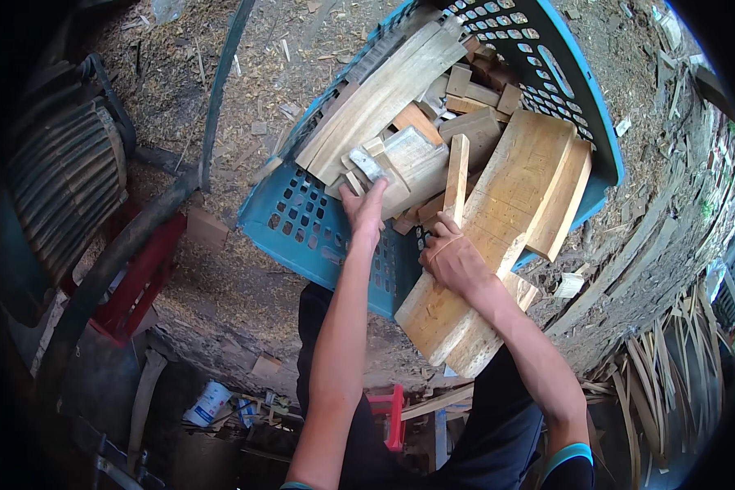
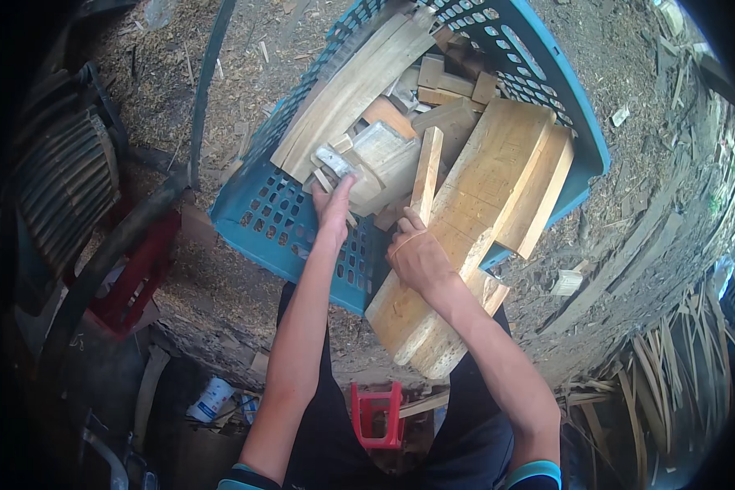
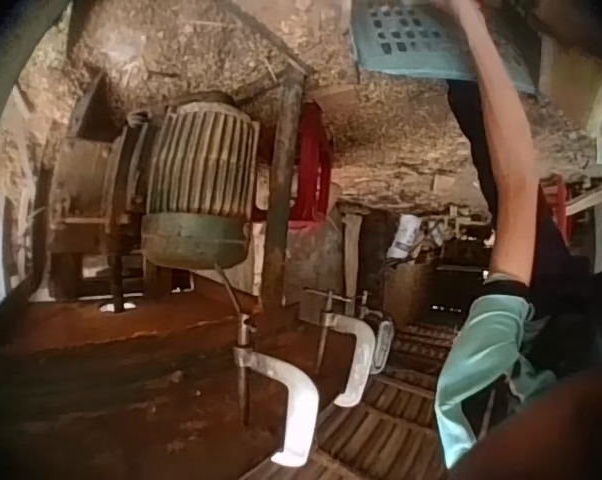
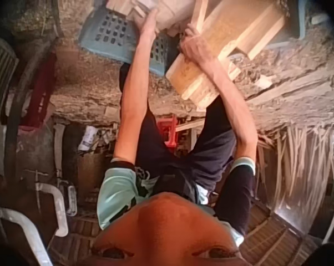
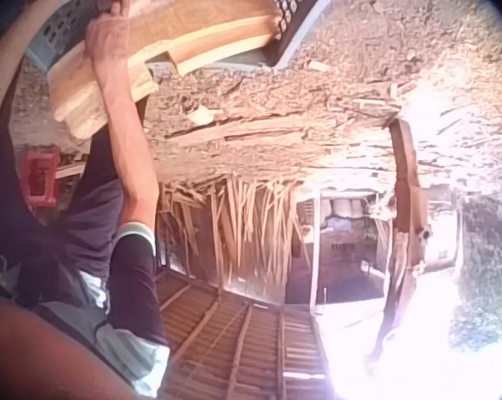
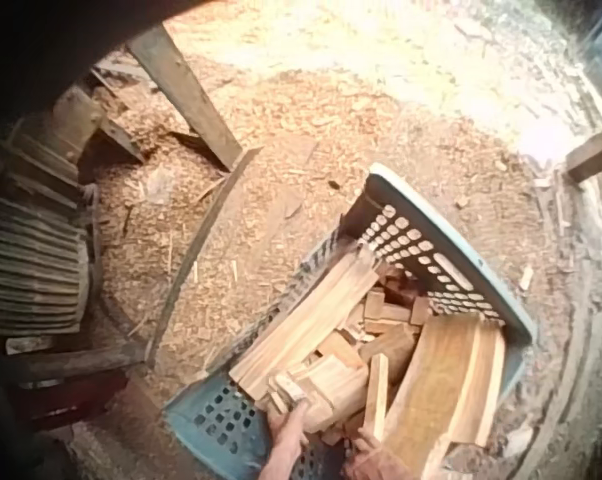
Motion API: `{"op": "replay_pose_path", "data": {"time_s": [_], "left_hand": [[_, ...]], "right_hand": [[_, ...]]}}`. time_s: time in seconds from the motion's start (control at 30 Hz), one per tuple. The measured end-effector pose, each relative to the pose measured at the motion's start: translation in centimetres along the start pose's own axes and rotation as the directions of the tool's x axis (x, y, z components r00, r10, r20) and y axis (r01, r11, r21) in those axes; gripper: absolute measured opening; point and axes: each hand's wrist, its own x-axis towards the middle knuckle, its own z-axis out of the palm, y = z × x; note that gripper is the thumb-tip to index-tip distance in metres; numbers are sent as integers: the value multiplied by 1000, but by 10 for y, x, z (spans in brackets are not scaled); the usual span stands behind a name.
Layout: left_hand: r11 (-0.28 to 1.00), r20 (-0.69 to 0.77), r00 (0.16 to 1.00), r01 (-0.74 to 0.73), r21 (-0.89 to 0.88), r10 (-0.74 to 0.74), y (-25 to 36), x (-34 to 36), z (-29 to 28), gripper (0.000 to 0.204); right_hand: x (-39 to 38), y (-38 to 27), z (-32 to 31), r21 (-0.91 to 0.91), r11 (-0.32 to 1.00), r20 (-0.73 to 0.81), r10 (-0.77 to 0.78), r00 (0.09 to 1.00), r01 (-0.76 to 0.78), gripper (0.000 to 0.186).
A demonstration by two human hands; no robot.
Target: Sawing and cleaning wooden components for assembly in a workshop.
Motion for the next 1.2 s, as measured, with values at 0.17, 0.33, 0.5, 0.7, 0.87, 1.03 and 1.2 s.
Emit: {"op": "replay_pose_path", "data": {"time_s": [0.17, 0.33, 0.5, 0.7, 0.87, 1.03, 1.2], "left_hand": [[981, 109, 977, -188, 37, 183, -2, -13, -7, 70], [964, 88, 987, -114, -239, 138, 17, -39, -19, 65], [865, 370, 928, 153, -478, 40, 29, -37, -65, 57], [745, 630, 759, 322, -584, 166, 58, -58, -78, 57], [640, 837, 434, 548, -538, 332, 89, -88, -78, 60], [889, 870, 490, 371, -268, 58, 149, -187, -92, 69], [976, 870, 494, -191, 104, 4, 163, -326, -104, 69]], "right_hand": [[0, 2, 10, 199, 978, -110, 83, 990, -60, 16], [0, 5, 4, 299, 950, -115, 133, 984, -93, 18], [3, -2, -1, 379, 916, -175, 210, 962, -131, 23], [1, -5, 1, 513, 851, -204, 252, 946, -116, 21], [-20, -1, -22, 906, 421, -84, 267, 960, -38, 21], [-66, -44, -92, 661, -692, 91, 457, 885, 290, 39], [-102, -107, -107, 496, -667, -115, 584, 803, 556, 48]]}}
